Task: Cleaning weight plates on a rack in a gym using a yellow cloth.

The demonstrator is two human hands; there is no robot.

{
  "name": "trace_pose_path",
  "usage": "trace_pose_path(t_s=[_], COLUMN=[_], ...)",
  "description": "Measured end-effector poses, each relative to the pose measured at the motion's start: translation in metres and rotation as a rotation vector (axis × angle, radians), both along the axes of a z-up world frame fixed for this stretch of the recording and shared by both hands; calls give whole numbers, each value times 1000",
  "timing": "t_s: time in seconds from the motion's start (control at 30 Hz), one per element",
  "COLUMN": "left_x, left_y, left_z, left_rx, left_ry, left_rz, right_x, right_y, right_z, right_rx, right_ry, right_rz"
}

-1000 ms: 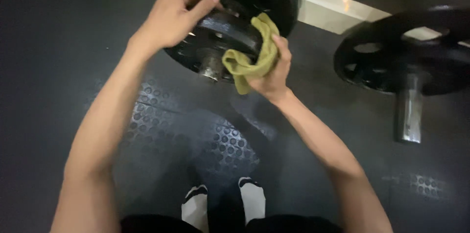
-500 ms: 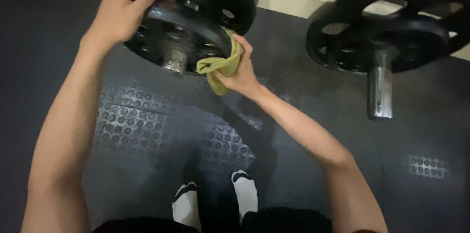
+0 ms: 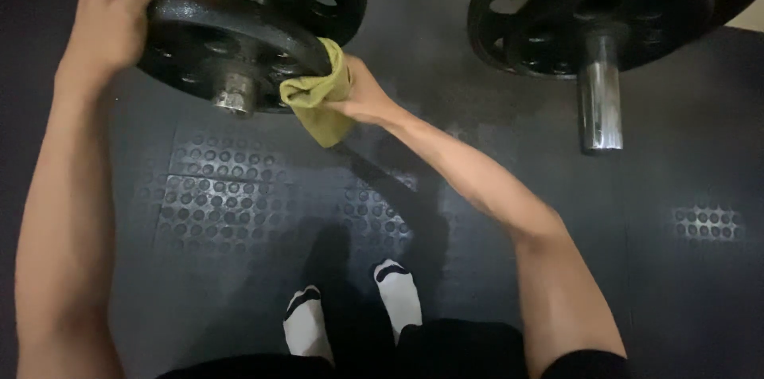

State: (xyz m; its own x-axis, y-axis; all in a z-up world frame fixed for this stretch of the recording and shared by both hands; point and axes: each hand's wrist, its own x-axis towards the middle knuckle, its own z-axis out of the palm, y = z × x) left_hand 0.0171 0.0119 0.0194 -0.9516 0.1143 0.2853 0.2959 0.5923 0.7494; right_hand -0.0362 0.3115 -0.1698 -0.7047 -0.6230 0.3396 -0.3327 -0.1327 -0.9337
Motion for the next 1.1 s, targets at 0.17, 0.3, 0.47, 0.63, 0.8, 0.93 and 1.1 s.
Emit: trace_pose_path(t_s=[0.17,0.3,0.47,0.63,0.8,0.93,1.1], left_x=[-9,-7,-12,-14,-10,-1,0], left_y=[-24,-33,-40,-27,14,33,19], left_z=[-22,-34,-34,0,4,9,15], left_rx=[82,130,243,-1,-197,-465,-320], left_ry=[11,-31,-112,-250,259,464,394], left_rz=[-69,-62,-70,-56,-164,159,100], right_x=[-6,10,41,47,53,48,51], right_y=[-8,-15,-20,-36,-53,-63,-62], right_z=[18,39,59,110,172,171,166], right_rx=[47,-45,-119,-48,142,306,314], right_ry=[19,25,80,555,566,740,766], right_rz=[141,38,-161,-430,-386,-405,-429])
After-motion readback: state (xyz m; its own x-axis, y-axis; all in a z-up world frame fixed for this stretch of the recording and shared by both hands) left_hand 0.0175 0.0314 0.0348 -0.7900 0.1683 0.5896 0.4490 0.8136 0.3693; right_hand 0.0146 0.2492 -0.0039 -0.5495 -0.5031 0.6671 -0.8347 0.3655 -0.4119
